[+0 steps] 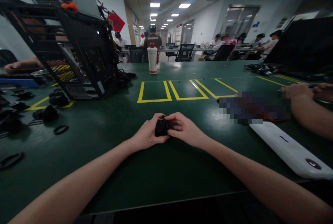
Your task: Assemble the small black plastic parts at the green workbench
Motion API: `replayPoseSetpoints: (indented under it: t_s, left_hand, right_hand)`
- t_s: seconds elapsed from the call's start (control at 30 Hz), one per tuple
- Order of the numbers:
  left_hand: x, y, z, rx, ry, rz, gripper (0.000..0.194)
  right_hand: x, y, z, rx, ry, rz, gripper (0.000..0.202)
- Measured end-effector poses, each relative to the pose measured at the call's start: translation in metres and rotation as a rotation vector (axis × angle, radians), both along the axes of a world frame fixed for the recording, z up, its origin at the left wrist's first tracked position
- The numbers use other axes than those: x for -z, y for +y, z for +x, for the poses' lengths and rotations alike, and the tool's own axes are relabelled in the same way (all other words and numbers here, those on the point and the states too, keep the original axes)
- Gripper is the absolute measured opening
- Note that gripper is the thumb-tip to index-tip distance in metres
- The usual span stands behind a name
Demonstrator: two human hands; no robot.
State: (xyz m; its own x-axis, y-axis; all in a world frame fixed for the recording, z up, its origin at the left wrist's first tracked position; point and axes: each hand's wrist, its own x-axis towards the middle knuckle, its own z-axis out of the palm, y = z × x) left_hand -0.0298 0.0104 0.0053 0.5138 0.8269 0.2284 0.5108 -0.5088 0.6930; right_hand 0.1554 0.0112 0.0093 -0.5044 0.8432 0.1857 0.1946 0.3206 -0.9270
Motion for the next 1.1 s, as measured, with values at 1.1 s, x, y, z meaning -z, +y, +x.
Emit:
replayPoseSetpoints:
  t_s: [1.1]
  left_hand:
    - [0.0004, 0.0008, -0.0006, 0.018, 0.000, -0.005, 0.059]
  right_hand:
    - [-0.0020, 0.0038, 0.0001, -0.017, 0.034, -0.177, 0.031]
